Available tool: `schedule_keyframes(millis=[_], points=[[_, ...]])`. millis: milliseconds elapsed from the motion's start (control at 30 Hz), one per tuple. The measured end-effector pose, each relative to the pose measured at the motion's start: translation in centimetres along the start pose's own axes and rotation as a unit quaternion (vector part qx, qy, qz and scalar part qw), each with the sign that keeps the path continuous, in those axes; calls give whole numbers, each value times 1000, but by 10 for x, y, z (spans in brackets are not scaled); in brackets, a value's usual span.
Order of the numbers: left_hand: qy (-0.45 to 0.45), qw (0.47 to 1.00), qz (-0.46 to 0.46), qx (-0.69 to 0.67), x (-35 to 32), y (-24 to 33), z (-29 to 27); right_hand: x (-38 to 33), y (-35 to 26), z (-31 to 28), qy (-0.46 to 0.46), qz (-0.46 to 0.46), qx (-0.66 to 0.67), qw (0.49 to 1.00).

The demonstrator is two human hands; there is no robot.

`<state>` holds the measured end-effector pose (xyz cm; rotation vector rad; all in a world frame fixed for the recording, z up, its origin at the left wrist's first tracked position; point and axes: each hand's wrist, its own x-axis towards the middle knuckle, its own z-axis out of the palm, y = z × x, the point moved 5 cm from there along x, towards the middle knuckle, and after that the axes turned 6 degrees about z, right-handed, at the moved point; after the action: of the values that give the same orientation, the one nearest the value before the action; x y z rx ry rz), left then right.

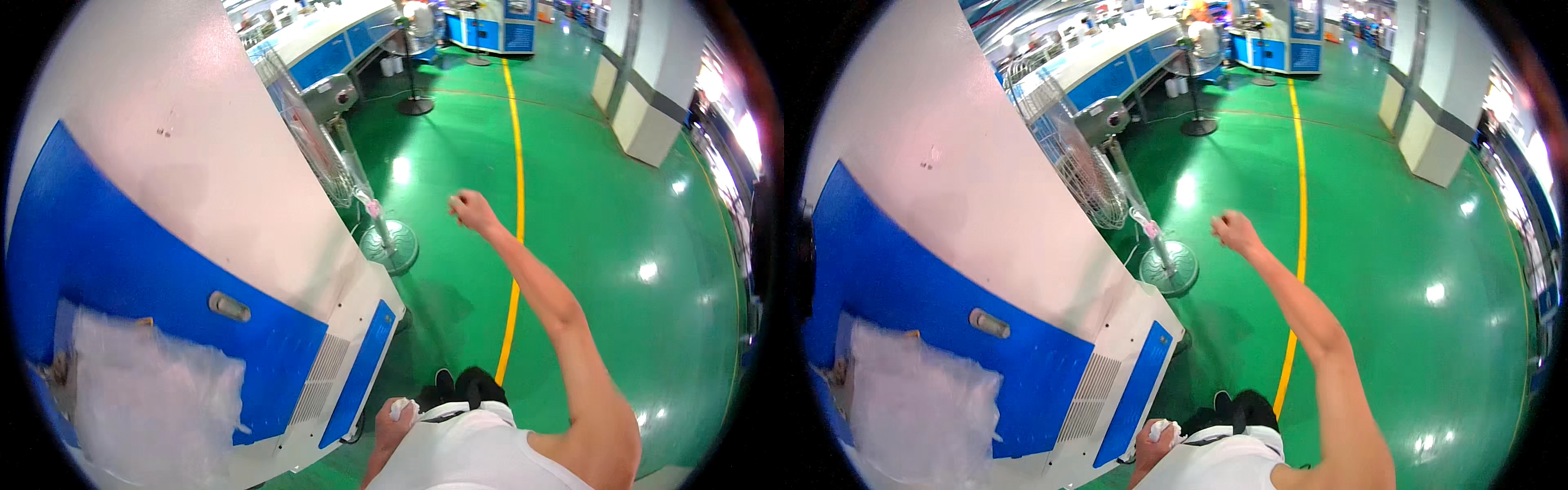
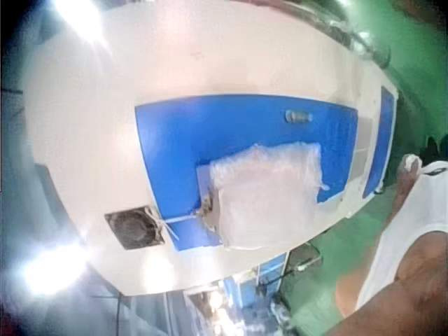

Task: The person walks through a factory floor and retrieves a white cloth from a blue cart. They proceed to wipe a metal surface on a machine with the cloth. Later, they use a yellow sponge to scrub the same metal surface while continuing to wipe it with the cloth.

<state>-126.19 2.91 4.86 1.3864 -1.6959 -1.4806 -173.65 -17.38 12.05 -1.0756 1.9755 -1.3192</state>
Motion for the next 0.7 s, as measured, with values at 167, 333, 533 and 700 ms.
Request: schedule_keyframes(millis=[167, 333, 533, 700], points=[[209, 977, 0, -32, 24, -12, 10, 217, -102, 84, -27, -104, -27, 994], [345, 921, -182, -7, 47, 49, 65, 389, -158, 141, 31, -147, -177, 973], [442, 860, -211, -142, 83, 106, 117, 456, -172, 181, 40, -170, -273, 946], [539, 813, -157, -153, 80, 47, 145, 455, -176, 205, -22, -244, -292, 924]])
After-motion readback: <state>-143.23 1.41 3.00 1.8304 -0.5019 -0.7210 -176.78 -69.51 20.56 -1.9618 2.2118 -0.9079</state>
